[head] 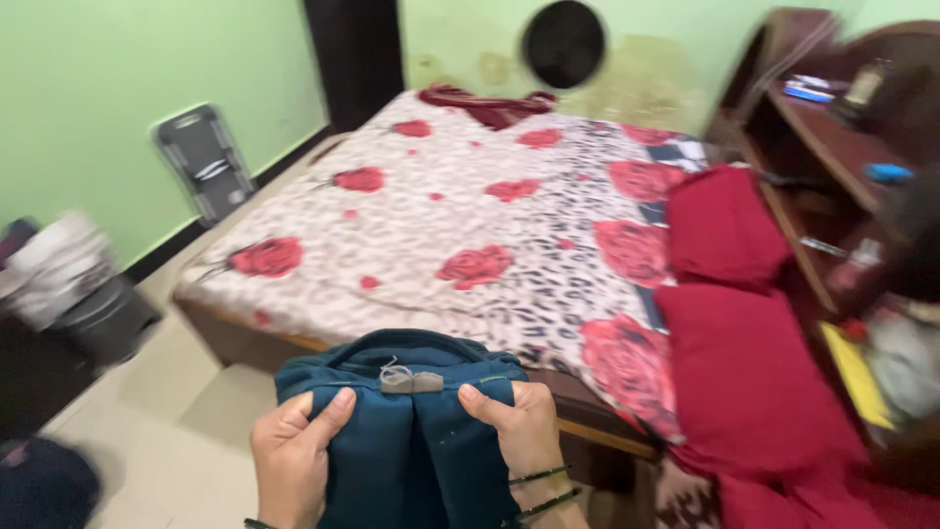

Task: The person picks up a white patterned cloth from a backpack, shakes it out, and folds it by hand before placing it onto a stack of items in another bag.

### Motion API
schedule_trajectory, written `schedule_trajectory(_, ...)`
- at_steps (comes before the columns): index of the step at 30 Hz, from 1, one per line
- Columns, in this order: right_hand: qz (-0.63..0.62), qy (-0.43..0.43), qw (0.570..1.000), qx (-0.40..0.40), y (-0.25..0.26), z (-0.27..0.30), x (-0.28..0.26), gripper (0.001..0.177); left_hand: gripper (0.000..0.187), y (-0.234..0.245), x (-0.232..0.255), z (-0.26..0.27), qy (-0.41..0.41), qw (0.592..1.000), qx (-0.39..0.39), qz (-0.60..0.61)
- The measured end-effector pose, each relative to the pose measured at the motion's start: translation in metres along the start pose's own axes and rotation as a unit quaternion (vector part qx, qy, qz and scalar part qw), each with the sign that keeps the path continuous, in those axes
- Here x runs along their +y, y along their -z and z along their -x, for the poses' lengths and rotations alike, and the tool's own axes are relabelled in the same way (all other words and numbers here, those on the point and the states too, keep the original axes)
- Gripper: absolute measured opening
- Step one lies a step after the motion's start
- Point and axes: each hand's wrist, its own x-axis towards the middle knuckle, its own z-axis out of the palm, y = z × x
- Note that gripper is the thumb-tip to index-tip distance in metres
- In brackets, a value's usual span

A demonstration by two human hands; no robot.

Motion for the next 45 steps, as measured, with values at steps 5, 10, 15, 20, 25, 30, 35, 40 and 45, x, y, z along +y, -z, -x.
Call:
schedule_trajectory(5, -0.024, -0.058, 0.993, -0.1, -0.093, -0.019, 0.014, 0.021, 0.014, 0.084, 0.024, -0.007, -0.062, 0.992, 0.099, -0.053)
schedule_trajectory(10, -0.025, -0.073, 0.978, -0.195, -0.178, -0.032, 0.022, 0.017, 0.021, 0.154, 0.043, -0.005, -0.108, 0.978, 0.173, -0.047)
schedule_trajectory(15, 0.001, -0.119, 0.954, -0.277, -0.264, -0.047, 0.031, 0.017, 0.016, 0.206, 0.061, -0.013, -0.137, 0.95, 0.271, -0.078)
schedule_trajectory(20, 0.04, -0.172, 0.917, -0.358, -0.361, -0.066, 0.05, 0.015, 0.015, 0.28, 0.07, -0.036, -0.147, 0.921, 0.354, -0.062)
schedule_trajectory(25, 0.038, -0.158, 0.868, -0.47, -0.467, -0.085, 0.082, 0.016, 0.01, 0.354, 0.085, -0.056, -0.141, 0.864, 0.477, -0.07)
schedule_trajectory(30, 0.01, -0.177, 0.814, -0.552, -0.552, -0.087, 0.121, 0.023, 0.012, 0.411, 0.093, -0.056, -0.214, 0.832, 0.508, -0.057)
schedule_trajectory(35, -0.011, -0.164, 0.788, -0.593, -0.633, -0.085, 0.133, 0.022, 0.01, 0.447, 0.111, -0.075, -0.225, 0.785, 0.571, -0.082)
schedule_trajectory(40, 0.0, -0.135, 0.787, -0.602, -0.71, -0.071, 0.143, 0.019, 0.015, 0.495, 0.138, -0.085, -0.251, 0.776, 0.569, -0.102)
schedule_trajectory(45, 0.0, -0.157, 0.773, -0.615, -0.789, -0.052, 0.156, 0.017, 0.012, 0.56, 0.17, -0.095, -0.206, 0.772, 0.596, -0.074)
